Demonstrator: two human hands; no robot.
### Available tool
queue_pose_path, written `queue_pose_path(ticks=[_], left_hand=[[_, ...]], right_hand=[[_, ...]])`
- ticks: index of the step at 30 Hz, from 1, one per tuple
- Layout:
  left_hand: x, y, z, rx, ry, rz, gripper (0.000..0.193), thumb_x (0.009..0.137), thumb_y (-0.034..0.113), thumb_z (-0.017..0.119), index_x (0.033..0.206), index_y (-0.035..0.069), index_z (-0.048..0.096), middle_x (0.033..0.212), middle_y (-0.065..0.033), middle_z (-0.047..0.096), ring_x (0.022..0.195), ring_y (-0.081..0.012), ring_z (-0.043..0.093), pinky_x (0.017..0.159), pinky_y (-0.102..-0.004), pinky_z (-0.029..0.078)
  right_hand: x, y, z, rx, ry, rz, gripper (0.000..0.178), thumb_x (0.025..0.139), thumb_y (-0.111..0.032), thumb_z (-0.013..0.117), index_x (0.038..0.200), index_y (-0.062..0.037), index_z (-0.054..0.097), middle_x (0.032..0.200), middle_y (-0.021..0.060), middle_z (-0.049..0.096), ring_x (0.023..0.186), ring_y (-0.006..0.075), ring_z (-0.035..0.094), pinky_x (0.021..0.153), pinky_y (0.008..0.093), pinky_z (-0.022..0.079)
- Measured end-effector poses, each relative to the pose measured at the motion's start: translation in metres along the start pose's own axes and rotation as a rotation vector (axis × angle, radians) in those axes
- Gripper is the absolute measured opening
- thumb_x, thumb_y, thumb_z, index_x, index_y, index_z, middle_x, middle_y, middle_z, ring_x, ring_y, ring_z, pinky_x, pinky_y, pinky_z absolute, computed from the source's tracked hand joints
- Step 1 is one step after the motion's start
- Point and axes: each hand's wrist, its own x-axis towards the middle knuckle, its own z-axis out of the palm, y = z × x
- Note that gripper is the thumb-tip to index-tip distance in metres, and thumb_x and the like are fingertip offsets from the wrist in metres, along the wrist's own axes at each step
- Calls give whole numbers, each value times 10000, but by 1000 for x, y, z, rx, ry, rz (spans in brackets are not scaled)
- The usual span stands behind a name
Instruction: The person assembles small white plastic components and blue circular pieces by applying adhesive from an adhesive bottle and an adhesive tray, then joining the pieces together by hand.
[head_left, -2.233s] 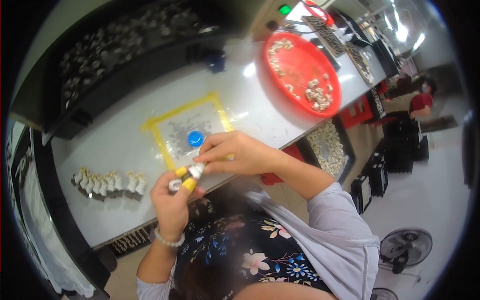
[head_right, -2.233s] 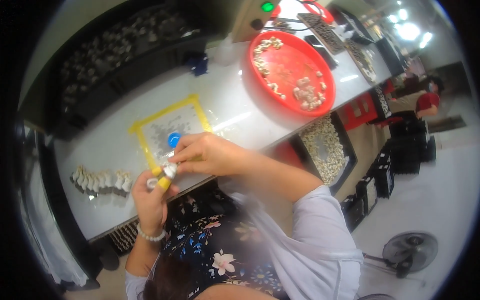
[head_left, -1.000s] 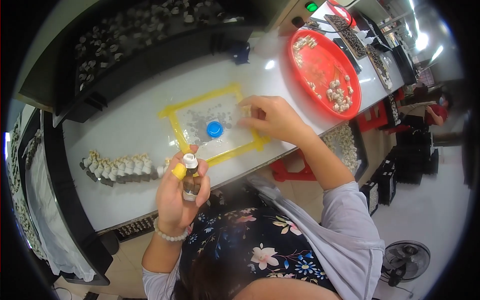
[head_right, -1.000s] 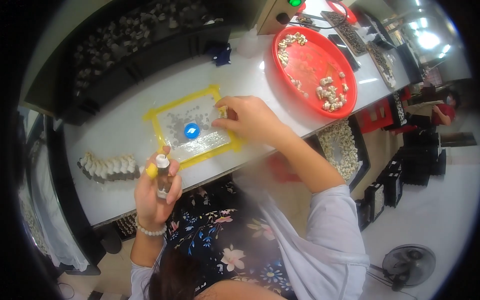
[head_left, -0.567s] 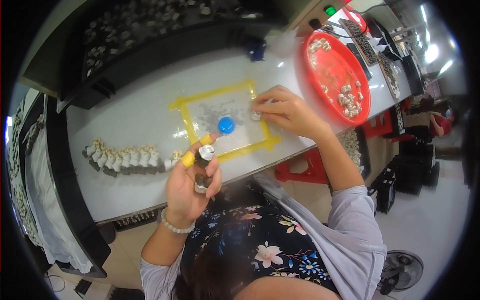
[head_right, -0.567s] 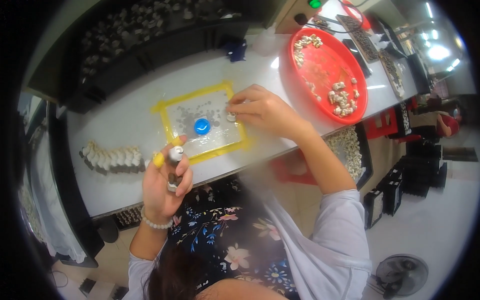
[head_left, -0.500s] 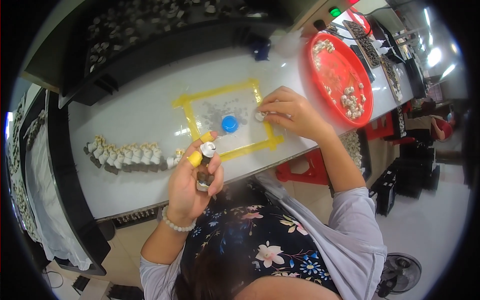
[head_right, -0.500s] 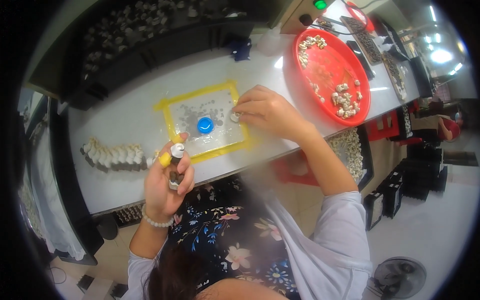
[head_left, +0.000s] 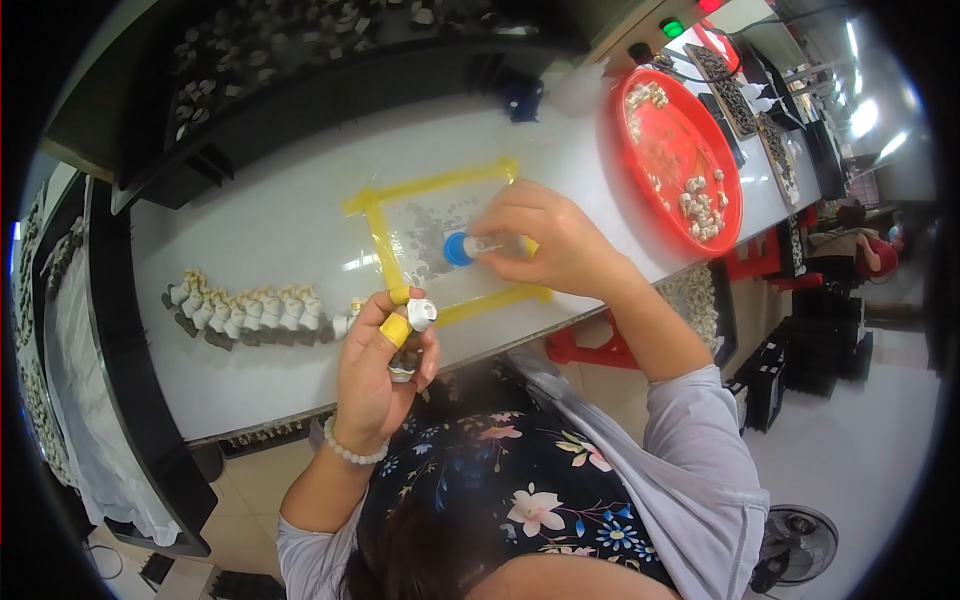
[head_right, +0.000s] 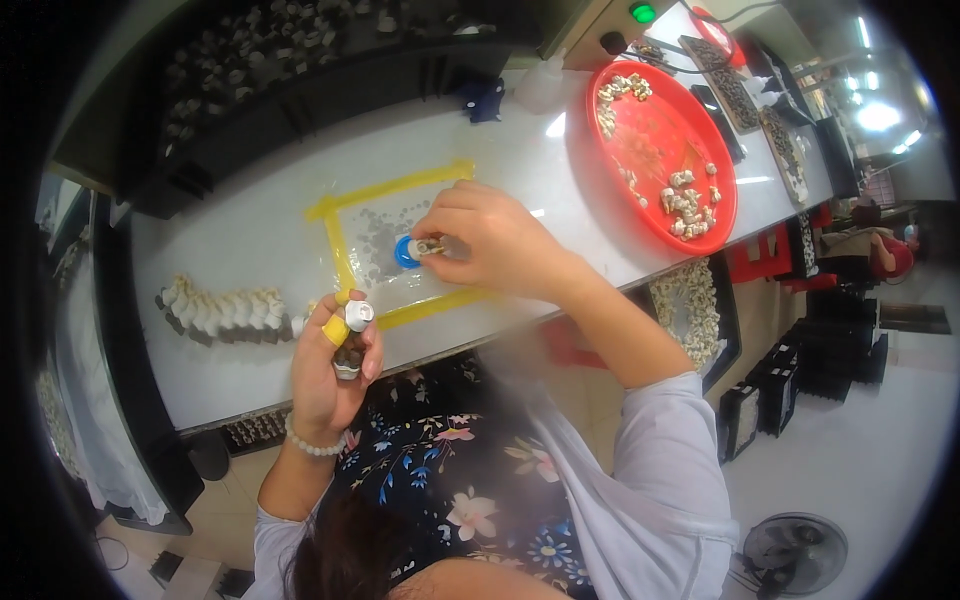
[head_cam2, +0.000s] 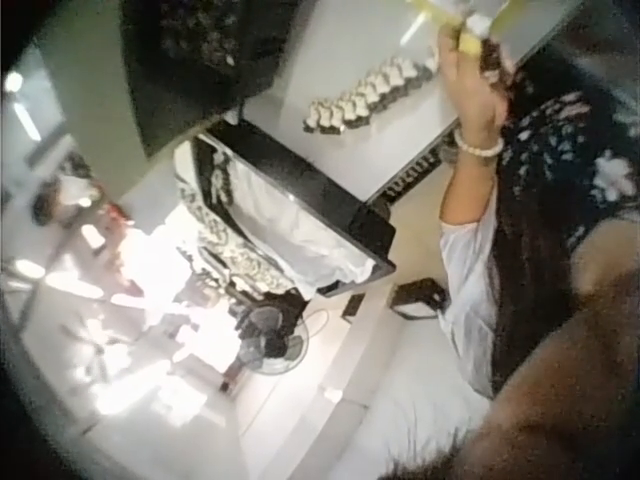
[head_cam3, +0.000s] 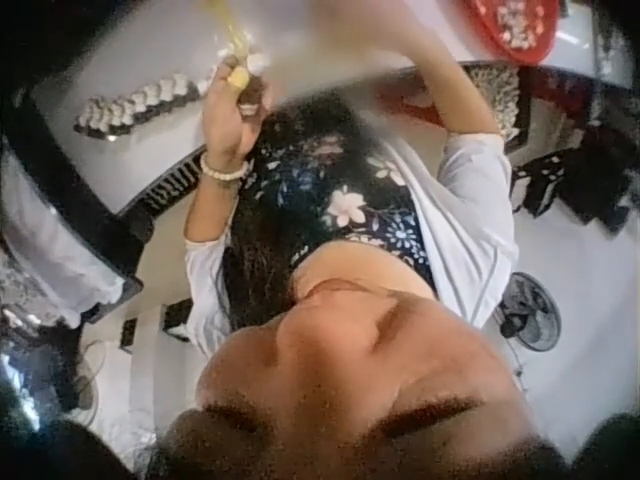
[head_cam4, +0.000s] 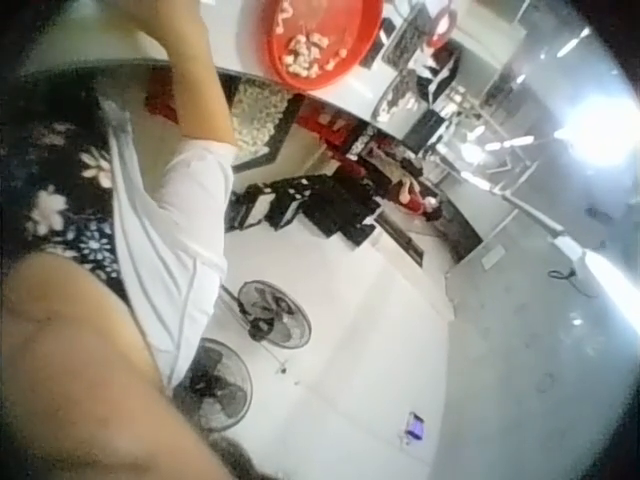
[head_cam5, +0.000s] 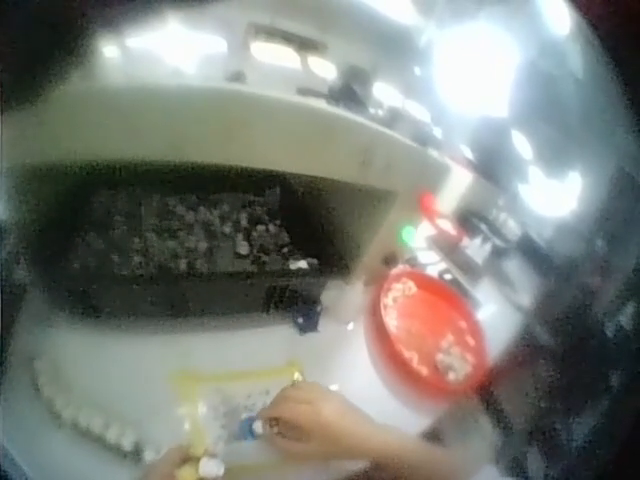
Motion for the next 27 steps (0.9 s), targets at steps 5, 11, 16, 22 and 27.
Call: queue_pose_path(ticks=[5,11,16,22,27], left_hand=[[-1,-1,1,-26,-21,41,232,958,193,466,1140,50,480,810,-82,570,575,-142,523,488,-221,395],[-1,-1,-1,-38,-47,34,218,960,183,472,1132,50,482,830,-97,590,570,-140,522,498,-224,405],[-1,-2,-3,-58,-67,33,205,961,172,470,1125,49,488,841,-105,599,570,-143,525,504,-228,411],[1,-2,-2,-37,-77,27,201,961,171,473,1120,51,497,845,-112,608,577,-146,531,502,-226,414],[2,-3,-2,-39,-63,46,208,959,179,478,1119,49,499,847,-118,612,578,-144,532,497,-224,419]], right_hand=[[9,2,5,-50,-33,-94,226,643,-43,703,863,-44,653,797,94,601,755,267,570,679,353,464],[13,-3,7,-134,-33,-143,212,640,-52,706,846,-51,659,764,85,583,741,267,558,671,363,457],[15,-5,9,-163,-55,-171,208,642,-53,711,844,-46,661,752,82,563,737,265,547,673,364,455],[16,-9,10,-206,-86,-224,204,663,-54,704,857,-15,654,778,97,561,776,271,543,691,366,461],[15,-10,9,-207,-86,-215,202,666,-47,695,859,-14,649,767,95,551,766,272,537,687,361,461]])
